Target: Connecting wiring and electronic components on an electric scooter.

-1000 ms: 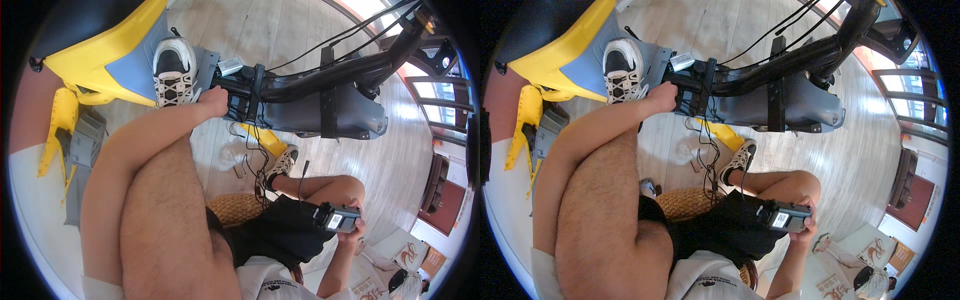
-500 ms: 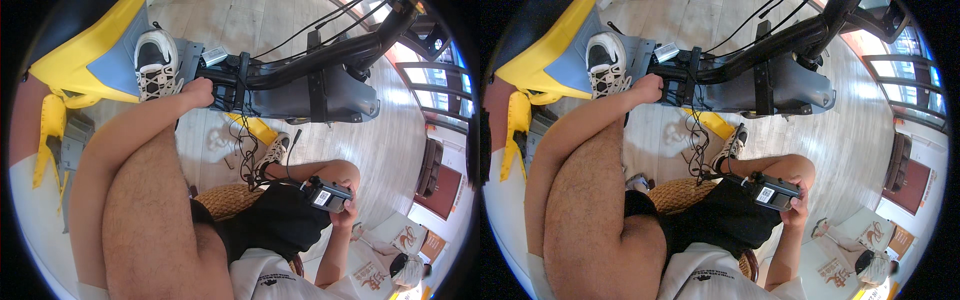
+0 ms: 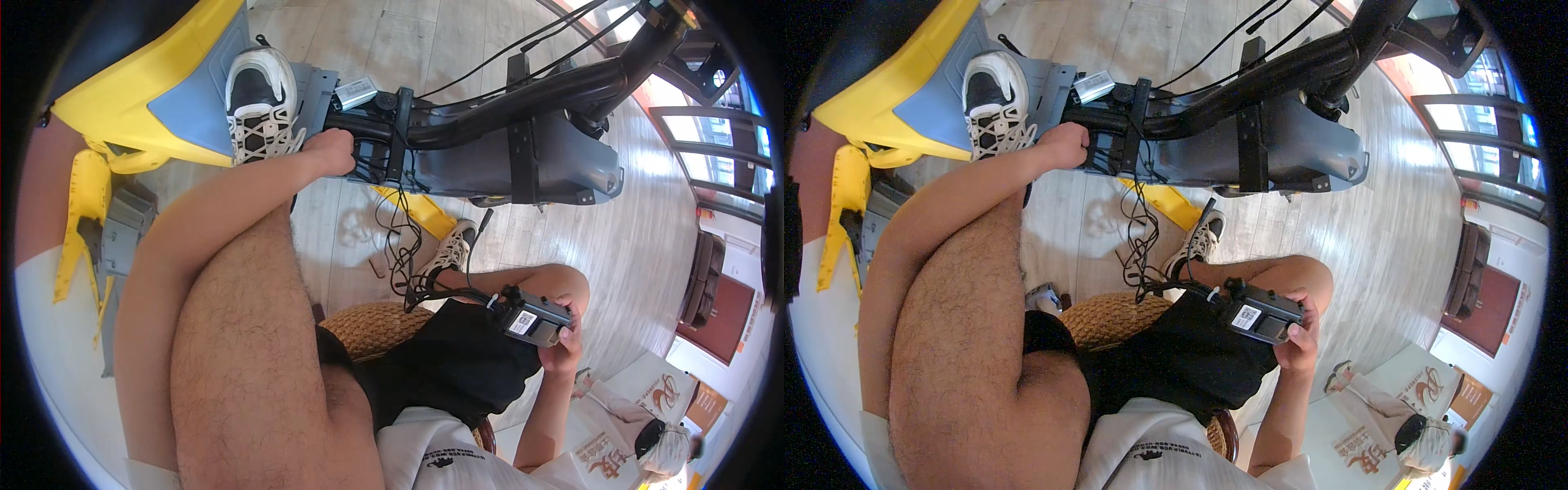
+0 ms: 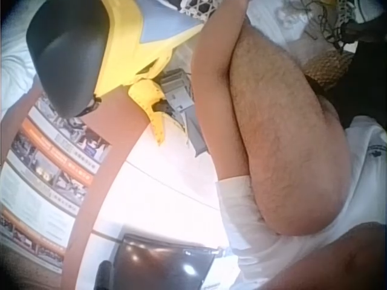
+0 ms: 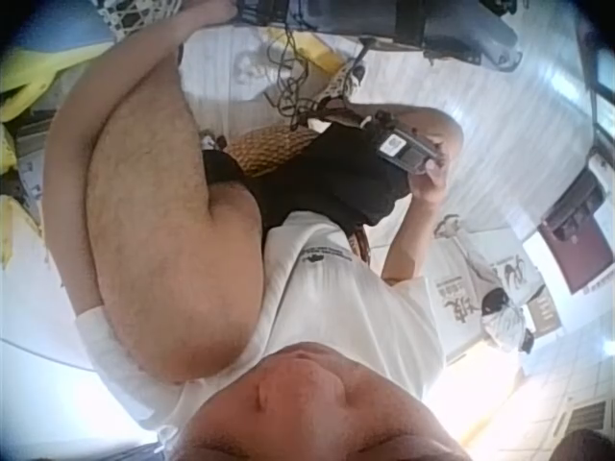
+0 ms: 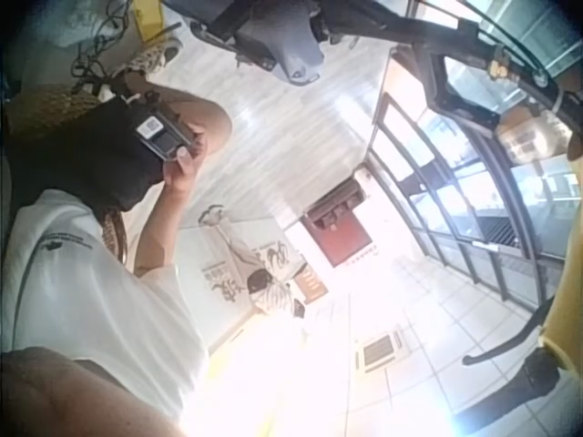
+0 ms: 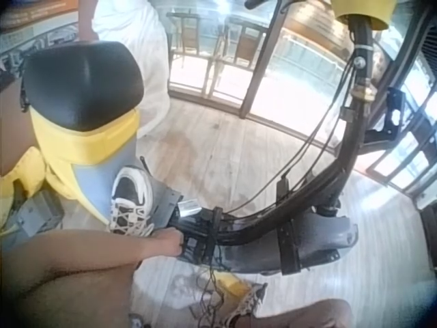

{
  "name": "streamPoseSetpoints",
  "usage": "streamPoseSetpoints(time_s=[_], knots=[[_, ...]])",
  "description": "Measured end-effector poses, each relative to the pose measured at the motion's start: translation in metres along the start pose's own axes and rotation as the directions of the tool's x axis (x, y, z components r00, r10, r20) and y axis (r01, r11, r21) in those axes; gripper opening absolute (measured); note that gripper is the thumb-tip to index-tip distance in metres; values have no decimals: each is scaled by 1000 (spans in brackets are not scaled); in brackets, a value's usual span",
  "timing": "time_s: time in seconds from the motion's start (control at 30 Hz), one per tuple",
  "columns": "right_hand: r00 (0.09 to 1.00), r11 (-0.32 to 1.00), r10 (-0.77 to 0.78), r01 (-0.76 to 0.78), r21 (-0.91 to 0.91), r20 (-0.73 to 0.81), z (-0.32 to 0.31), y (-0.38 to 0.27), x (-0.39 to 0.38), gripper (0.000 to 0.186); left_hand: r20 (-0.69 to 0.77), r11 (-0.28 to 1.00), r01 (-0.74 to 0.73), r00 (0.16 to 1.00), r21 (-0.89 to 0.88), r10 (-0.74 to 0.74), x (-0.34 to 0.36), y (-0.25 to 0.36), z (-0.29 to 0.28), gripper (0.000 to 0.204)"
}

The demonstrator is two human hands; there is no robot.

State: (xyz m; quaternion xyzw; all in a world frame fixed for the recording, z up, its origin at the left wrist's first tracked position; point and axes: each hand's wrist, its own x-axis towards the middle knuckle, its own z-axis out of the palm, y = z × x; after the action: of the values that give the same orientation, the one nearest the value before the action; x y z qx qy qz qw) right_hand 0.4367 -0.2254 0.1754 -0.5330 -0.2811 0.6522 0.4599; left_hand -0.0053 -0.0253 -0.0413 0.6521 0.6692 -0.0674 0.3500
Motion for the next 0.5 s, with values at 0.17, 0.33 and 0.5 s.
streamPoseSetpoints(time_s=[0.17,0.33,0.5], knots=[[1000,1000,14,-14,-26,10,2,-1,1,53,19,989,-107,994,-106,110,5,-5,9,26],[995,810,-101,96,-579,23,18,15,2,44,22,989,-149,989,15,149,3,-5,14,25],[985,460,-11,159,-874,174,33,44,18,40,-126,975,-65,988,214,93,-6,-2,1,32]])
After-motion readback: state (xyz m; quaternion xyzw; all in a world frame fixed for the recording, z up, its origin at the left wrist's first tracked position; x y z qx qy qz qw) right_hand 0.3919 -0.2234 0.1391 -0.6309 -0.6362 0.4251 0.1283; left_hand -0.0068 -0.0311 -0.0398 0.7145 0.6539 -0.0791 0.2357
